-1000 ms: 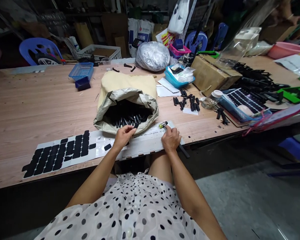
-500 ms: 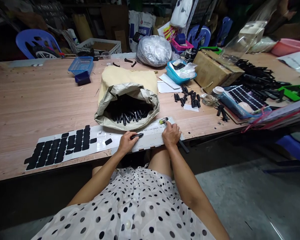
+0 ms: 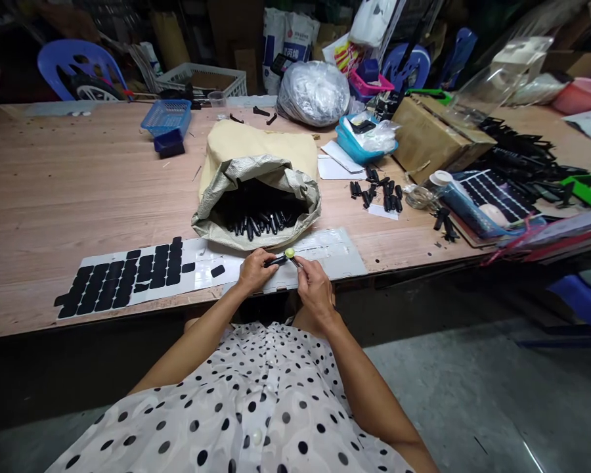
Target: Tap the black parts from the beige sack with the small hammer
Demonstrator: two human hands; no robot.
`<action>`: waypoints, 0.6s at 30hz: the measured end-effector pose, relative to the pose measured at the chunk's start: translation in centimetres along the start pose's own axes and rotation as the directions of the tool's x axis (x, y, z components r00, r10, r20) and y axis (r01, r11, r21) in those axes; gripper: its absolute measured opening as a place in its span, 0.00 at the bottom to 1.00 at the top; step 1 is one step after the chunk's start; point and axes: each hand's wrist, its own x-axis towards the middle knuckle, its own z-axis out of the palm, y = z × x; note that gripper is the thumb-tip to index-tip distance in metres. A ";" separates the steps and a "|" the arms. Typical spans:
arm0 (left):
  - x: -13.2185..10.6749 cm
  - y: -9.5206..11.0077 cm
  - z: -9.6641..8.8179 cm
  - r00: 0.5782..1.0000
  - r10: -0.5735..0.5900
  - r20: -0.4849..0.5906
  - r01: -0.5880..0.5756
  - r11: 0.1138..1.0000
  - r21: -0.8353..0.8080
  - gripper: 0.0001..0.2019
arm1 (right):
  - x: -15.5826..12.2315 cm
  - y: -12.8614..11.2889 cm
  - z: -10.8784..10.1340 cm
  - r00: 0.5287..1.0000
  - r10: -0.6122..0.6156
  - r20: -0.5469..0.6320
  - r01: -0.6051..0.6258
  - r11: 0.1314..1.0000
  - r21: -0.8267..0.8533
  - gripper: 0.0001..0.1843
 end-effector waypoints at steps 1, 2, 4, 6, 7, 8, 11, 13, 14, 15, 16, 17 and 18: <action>0.1 0.1 -0.1 1.000 -0.012 0.008 0.012 1.000 -0.006 0.11 | 0.1 -0.3 -0.1 1.000 -0.003 0.010 0.003 1.000 -0.010 0.19; 0.2 0.2 -0.2 1.000 -0.026 0.015 0.026 1.000 -0.011 0.11 | 0.1 -0.5 -0.1 1.000 -0.005 0.015 0.005 1.000 -0.026 0.19; 0.4 0.4 -0.2 0.998 -0.053 0.028 0.054 0.998 -0.024 0.11 | 0.3 -0.9 -0.3 1.000 -0.009 0.017 0.010 0.998 -0.067 0.20; 0.6 0.4 -0.1 0.997 -0.066 0.037 0.068 0.997 -0.041 0.11 | 0.4 -1.3 -0.4 1.000 -0.008 0.026 0.011 0.993 -0.116 0.20; 0.7 0.3 -0.1 0.997 -0.066 0.040 0.068 0.996 -0.051 0.11 | 0.3 -1.4 -0.4 0.999 -0.001 0.038 0.006 0.990 -0.142 0.20; 0.8 0.2 0.0 0.997 -0.063 0.042 0.065 0.996 -0.060 0.11 | 0.3 -1.4 -0.4 0.999 0.010 0.054 -0.001 0.986 -0.167 0.20; 1.1 -0.1 0.3 0.998 -0.049 0.046 0.052 0.996 -0.077 0.11 | 0.3 -1.5 -0.4 0.995 0.046 0.085 -0.027 0.977 -0.212 0.20; 1.2 -0.2 0.5 0.998 -0.042 0.041 0.045 0.996 -0.080 0.11 | 0.4 -1.6 -0.4 0.996 0.039 0.080 -0.021 0.978 -0.209 0.20; 1.3 -0.3 0.5 0.999 -0.038 0.038 0.041 0.996 -0.083 0.10 | 0.4 -1.7 -0.4 0.997 0.025 0.073 -0.010 0.980 -0.201 0.20; 1.3 -0.4 0.6 0.999 -0.035 0.036 0.038 0.996 -0.084 0.10 | 0.4 -1.9 -0.4 0.998 0.010 0.067 0.003 0.982 -0.191 0.20; 1.3 -0.4 0.6 0.999 -0.030 0.033 0.033 0.996 -0.085 0.10 | 0.3 -2.1 -0.3 0.998 -0.004 0.064 0.015 0.983 -0.181 0.20; 1.3 -0.4 0.6 0.999 -0.024 0.028 0.026 0.996 -0.084 0.10 | 0.3 -2.3 -0.1 0.998 -0.013 0.069 0.024 0.985 -0.172 0.21; 1.2 -0.4 0.6 1.000 -0.018 0.023 0.020 0.996 -0.082 0.10 | 0.2 -2.4 0.0 0.997 -0.014 0.079 0.027 0.986 -0.166 0.21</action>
